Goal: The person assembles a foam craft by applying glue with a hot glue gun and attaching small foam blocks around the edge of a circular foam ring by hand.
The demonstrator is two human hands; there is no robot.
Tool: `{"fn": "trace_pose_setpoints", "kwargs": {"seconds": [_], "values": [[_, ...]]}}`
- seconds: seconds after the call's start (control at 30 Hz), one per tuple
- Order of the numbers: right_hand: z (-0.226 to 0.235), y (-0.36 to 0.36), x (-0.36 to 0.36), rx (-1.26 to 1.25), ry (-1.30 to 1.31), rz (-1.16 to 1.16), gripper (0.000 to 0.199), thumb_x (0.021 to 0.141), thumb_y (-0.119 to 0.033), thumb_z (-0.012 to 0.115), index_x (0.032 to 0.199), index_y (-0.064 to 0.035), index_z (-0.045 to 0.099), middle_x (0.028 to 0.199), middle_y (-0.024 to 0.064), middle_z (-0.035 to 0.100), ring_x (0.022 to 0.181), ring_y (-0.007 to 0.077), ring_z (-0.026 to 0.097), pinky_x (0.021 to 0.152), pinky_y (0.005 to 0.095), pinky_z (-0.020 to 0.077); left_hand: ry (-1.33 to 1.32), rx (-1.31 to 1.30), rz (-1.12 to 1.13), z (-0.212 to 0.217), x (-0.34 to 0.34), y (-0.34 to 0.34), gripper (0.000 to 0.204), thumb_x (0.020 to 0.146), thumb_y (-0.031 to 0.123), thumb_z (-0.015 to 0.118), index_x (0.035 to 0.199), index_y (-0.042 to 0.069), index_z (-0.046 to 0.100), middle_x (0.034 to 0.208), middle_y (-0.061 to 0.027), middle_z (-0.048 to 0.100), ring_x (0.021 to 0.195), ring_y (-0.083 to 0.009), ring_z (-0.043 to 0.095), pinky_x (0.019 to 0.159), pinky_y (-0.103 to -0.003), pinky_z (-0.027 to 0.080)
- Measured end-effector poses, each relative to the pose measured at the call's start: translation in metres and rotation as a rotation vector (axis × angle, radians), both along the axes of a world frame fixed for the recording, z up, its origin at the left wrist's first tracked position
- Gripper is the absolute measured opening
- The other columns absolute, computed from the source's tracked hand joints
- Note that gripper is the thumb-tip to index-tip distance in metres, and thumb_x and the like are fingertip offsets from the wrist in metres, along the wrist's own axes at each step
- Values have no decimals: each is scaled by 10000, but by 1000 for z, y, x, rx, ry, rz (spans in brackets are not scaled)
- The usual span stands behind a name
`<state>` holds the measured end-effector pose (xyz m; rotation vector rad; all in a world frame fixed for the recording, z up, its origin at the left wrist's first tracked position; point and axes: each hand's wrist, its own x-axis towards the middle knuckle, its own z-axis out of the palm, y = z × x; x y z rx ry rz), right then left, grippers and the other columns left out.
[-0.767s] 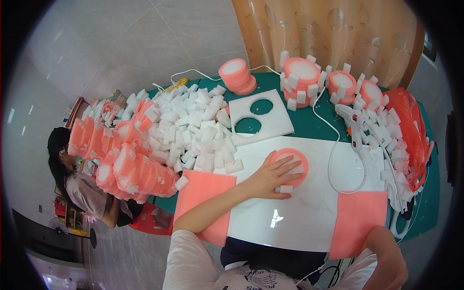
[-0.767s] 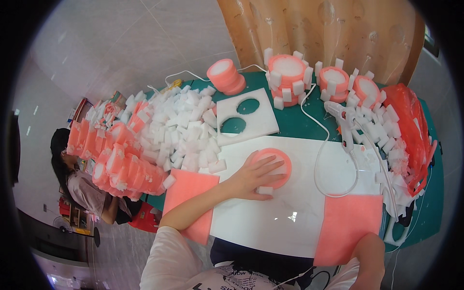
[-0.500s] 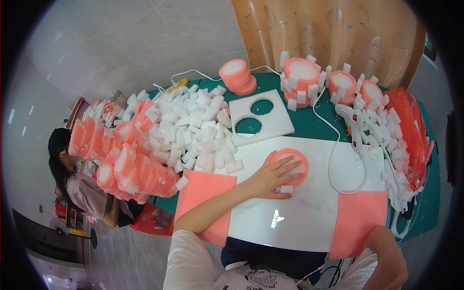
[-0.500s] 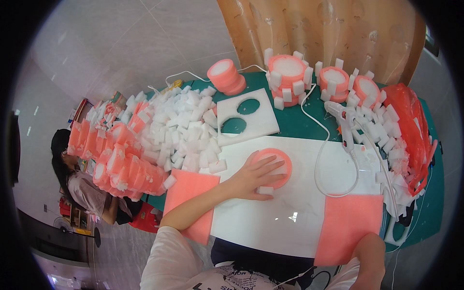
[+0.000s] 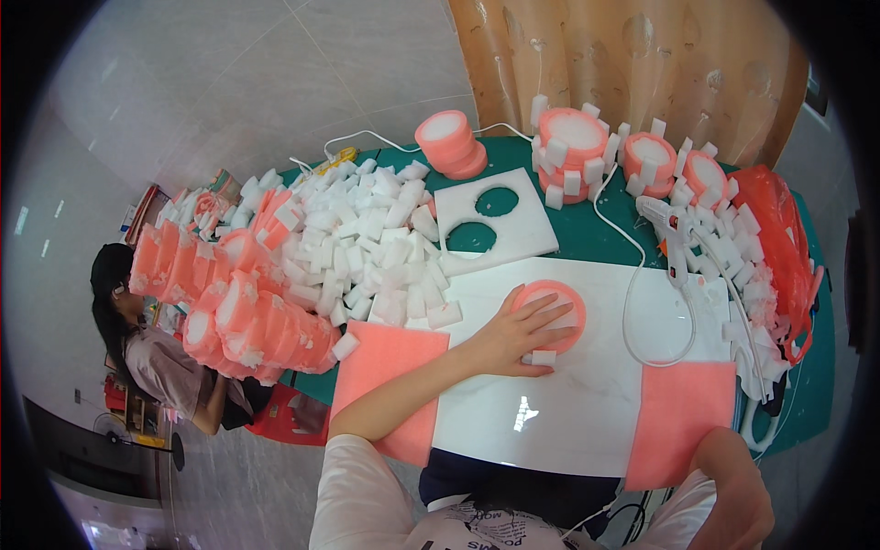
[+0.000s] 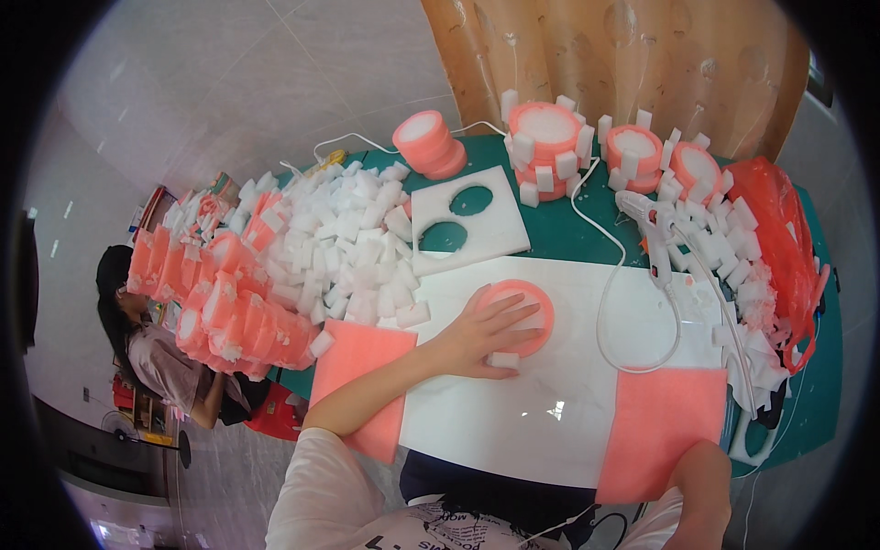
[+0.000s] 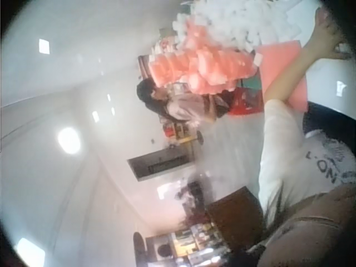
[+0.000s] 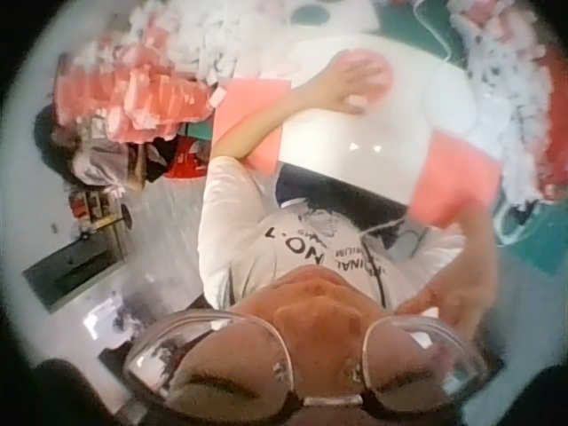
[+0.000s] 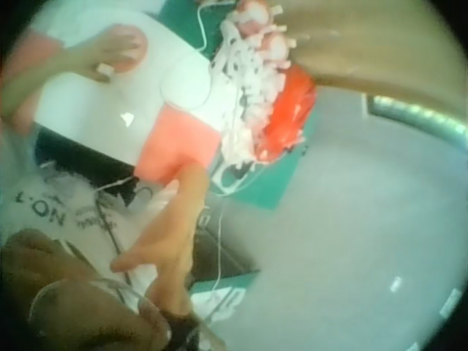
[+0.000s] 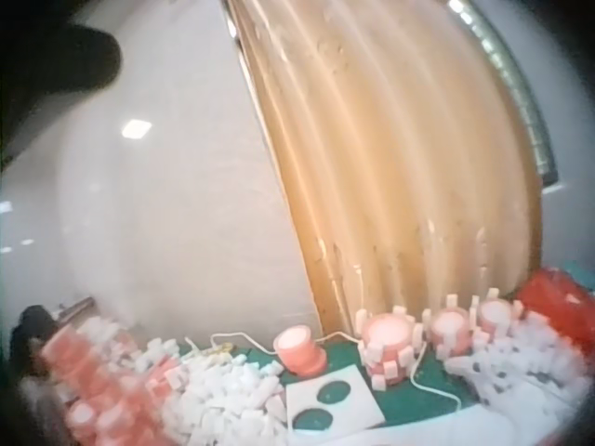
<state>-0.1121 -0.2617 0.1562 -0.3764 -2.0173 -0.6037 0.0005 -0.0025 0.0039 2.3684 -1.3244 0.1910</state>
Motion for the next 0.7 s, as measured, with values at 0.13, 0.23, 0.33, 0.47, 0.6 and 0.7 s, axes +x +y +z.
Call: {"fn": "trace_pose_setpoints", "kwargs": {"seconds": [0.13, 0.23, 0.33, 0.47, 0.6, 0.7], "values": [[-4, -3, 0, 8, 0, 5, 468, 760, 101, 560, 1201, 40, 412, 1323, 46, 358, 987, 191, 553, 780, 315, 534, -10, 9, 5, 1, -1, 3, 646, 677, 346, 704, 1265, 187, 489, 1404, -83, 340, 1295, -305, 312, 1009, -570, 203], [1, -5, -6, -8, -6, -32, 469, 760, 102, 560, 1200, 39, 412, 1323, 47, 357, 987, 191, 553, 780, 314, 534, -7, 6, -18, 3, 2, -8, 645, 678, 343, 702, 1265, 187, 488, 1405, -84, 338, 1295, -306, 312, 1011, -570, 198], [0, 3, -2, 12, -4, -18, 469, 759, 103, 560, 1200, 39, 412, 1323, 49, 357, 987, 192, 552, 781, 314, 534, 6, 12, 1, 2, 0, -1, 637, 681, 339, 700, 1264, 189, 489, 1405, -82, 338, 1295, -305, 312, 1013, -571, 195], [2, 11, 0, 19, -3, -24, 469, 758, 105, 560, 1199, 39, 413, 1323, 51, 356, 987, 192, 552, 781, 314, 533, 16, -5, -4, 1, -1, 1, 632, 682, 336, 699, 1262, 191, 491, 1405, -80, 339, 1295, -303, 313, 1014, -572, 194], [-1, -3, 3, 18, -4, -38, 469, 758, 106, 560, 1198, 39, 413, 1323, 53, 356, 987, 192, 552, 781, 314, 533, 5, 6, 4, 3, 0, -2, 628, 682, 334, 700, 1258, 194, 494, 1405, -75, 340, 1294, -301, 316, 1013, -573, 196], [-1, -2, 3, 23, -5, -38, 469, 757, 108, 560, 1198, 39, 413, 1323, 55, 356, 986, 193, 552, 782, 314, 533, -1, 3, 6, 1, 0, -1, 632, 681, 341, 702, 1260, 196, 493, 1404, -73, 342, 1292, -299, 318, 1011, -576, 197]]}}
